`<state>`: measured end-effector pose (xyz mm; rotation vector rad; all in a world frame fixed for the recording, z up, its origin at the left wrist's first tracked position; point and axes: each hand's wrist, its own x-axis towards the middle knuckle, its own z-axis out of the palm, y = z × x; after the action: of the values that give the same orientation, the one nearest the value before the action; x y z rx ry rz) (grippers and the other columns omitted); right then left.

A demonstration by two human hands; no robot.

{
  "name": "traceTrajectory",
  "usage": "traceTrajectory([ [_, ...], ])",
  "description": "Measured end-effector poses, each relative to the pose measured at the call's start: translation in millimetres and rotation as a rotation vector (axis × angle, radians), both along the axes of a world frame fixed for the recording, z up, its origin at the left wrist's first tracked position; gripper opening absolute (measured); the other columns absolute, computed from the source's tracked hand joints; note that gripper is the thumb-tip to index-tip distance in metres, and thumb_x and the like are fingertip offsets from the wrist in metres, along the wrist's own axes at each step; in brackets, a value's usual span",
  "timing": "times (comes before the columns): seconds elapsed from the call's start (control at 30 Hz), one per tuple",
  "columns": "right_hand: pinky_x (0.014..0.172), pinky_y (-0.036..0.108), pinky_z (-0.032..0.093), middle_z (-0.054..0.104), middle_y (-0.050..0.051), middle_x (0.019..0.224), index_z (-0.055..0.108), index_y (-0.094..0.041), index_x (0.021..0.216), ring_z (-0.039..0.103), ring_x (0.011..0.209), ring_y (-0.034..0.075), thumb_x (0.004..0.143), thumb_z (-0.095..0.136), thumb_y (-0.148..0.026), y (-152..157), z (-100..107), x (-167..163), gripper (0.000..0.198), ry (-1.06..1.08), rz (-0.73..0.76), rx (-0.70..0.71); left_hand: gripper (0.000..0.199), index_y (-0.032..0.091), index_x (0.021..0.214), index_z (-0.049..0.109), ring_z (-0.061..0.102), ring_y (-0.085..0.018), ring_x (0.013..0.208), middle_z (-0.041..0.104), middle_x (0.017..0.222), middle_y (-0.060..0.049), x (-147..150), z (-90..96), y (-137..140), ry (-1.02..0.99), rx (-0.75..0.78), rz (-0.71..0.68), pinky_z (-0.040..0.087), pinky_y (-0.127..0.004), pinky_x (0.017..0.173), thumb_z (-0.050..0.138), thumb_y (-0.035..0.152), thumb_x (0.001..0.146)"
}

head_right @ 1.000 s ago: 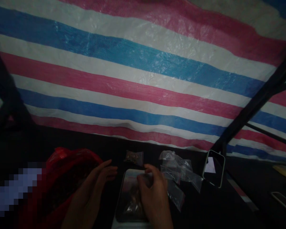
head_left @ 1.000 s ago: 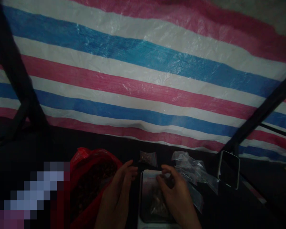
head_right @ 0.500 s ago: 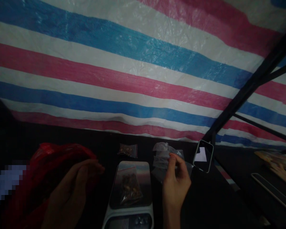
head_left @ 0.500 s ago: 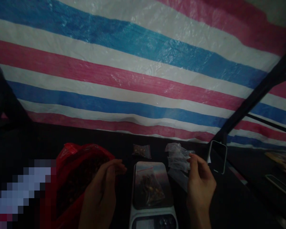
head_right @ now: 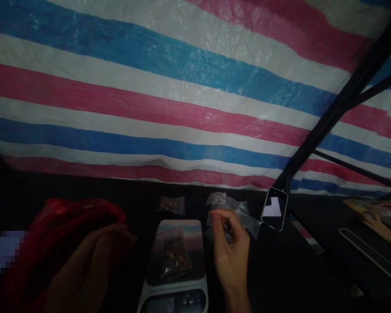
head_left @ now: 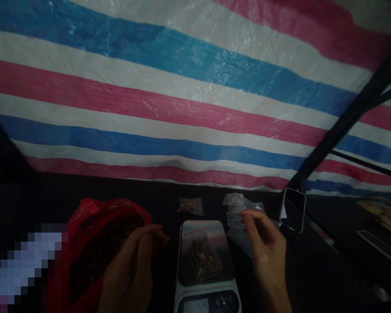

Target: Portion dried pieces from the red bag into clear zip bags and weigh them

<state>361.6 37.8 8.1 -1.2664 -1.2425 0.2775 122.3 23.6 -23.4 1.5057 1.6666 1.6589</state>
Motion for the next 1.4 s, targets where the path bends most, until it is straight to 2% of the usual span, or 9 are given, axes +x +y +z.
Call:
traceTrajectory([
  [0.13, 0.073, 0.031, 0.050, 0.073, 0.001, 0.084, 0.076, -0.026, 0.088, 0.067, 0.080, 0.022, 0.093, 0.065, -0.039, -6.2, 5.9, -12.3, 0.018, -0.206, 0.255, -0.255, 0.030, 0.029, 0.088, 0.073, 0.078, -0.018, 0.071, 0.081, 0.080, 0.001, -0.6, -3.3, 0.8, -0.003, 0.018, -0.019, 0.063, -0.023, 0.065, 0.048, 0.044, 0.096],
  [0.27, 0.077, 0.032, 0.049, 0.074, 0.000, 0.094, 0.076, -0.029, 0.094, 0.068, 0.087, 0.023, 0.079, 0.078, -0.024, -8.6, -3.0, -33.3, 0.017, -0.329, 0.308, -0.488, 0.035, 0.027, 0.094, 0.074, 0.077, -0.020, 0.072, 0.080, 0.082, -0.001, -1.7, -14.6, 3.3, -0.029, -0.062, -0.053, 0.064, -0.026, 0.067, 0.049, 0.053, 0.096],
  [0.37, 0.079, 0.032, 0.047, 0.074, -0.001, 0.096, 0.076, -0.030, 0.089, 0.067, 0.089, 0.023, 0.078, 0.075, -0.015, -6.3, -12.1, -43.7, 0.019, -0.379, 0.362, -0.552, 0.042, 0.026, 0.100, 0.074, 0.078, -0.025, 0.090, 0.082, 0.098, -0.006, 1.4, -22.4, 7.4, -0.027, -0.179, -0.086, 0.065, -0.035, 0.083, 0.048, 0.058, 0.094],
  [0.53, 0.091, 0.033, 0.047, 0.074, -0.002, 0.100, 0.075, -0.029, 0.088, 0.068, 0.099, 0.023, 0.072, 0.065, -0.001, -1.3, -17.8, -41.8, 0.034, -0.305, 0.404, -0.530, 0.046, 0.025, 0.104, 0.075, 0.077, -0.034, 0.112, 0.082, 0.117, -0.012, 9.3, -17.2, 7.1, -0.007, -0.424, -0.223, 0.059, -0.047, 0.103, 0.047, 0.057, 0.088],
  [0.73, 0.094, 0.034, 0.047, 0.076, -0.002, 0.094, 0.076, -0.027, 0.082, 0.070, 0.097, 0.022, 0.070, 0.061, -0.001, 3.6, -17.0, -42.4, 0.033, -0.228, 0.474, -0.413, 0.033, 0.028, 0.082, 0.075, 0.078, -0.028, 0.094, 0.083, 0.096, -0.006, 9.8, 10.1, -1.1, -0.172, -0.555, -0.495, 0.060, -0.032, 0.082, 0.052, 0.052, 0.087],
  [0.93, 0.089, 0.031, 0.049, 0.078, -0.001, 0.091, 0.077, -0.028, 0.082, 0.072, 0.092, 0.021, 0.071, 0.062, 0.000, 6.6, -15.2, -49.2, 0.033, -0.306, 0.492, -0.277, 0.027, 0.026, 0.082, 0.073, 0.074, -0.024, 0.089, 0.078, 0.088, -0.001, 0.4, 5.1, 0.9, -0.274, -0.523, -0.581, 0.055, -0.028, 0.081, 0.059, 0.049, 0.085],
  [1.1, 0.092, 0.030, 0.051, 0.078, 0.000, 0.099, 0.077, -0.030, 0.090, 0.072, 0.100, 0.021, 0.080, 0.065, -0.005, 3.6, -8.0, -64.0, 0.029, -0.361, 0.439, -0.113, 0.033, 0.024, 0.065, 0.062, 0.054, -0.015, 0.062, 0.060, 0.065, 0.004, -7.6, 3.7, 4.6, -0.421, -0.471, -0.534, 0.043, -0.026, 0.060, 0.069, 0.053, 0.078],
  [1.3, 0.066, 0.021, 0.051, 0.071, -0.002, 0.077, 0.074, -0.025, 0.083, 0.067, 0.071, 0.015, 0.082, 0.073, -0.014, -2.0, 1.4, -93.2, 0.011, -0.327, 0.557, -0.276, 0.042, 0.021, 0.063, 0.064, 0.047, -0.014, 0.060, 0.054, 0.061, 0.005, -18.4, -1.6, 9.5, -0.531, -0.394, -0.473, 0.037, -0.026, 0.059, 0.081, 0.059, 0.072],
  [1.4, 0.064, 0.021, 0.050, 0.071, 0.000, 0.075, 0.075, -0.022, 0.080, 0.066, 0.068, 0.016, 0.086, 0.072, -0.018, -1.3, 0.0, -100.3, 0.008, -0.264, 0.592, -0.386, 0.050, 0.021, 0.063, 0.063, 0.045, -0.013, 0.059, 0.052, 0.060, 0.005, -21.4, -10.2, 10.8, -0.552, -0.377, -0.507, 0.036, -0.026, 0.058, 0.081, 0.066, 0.073],
])
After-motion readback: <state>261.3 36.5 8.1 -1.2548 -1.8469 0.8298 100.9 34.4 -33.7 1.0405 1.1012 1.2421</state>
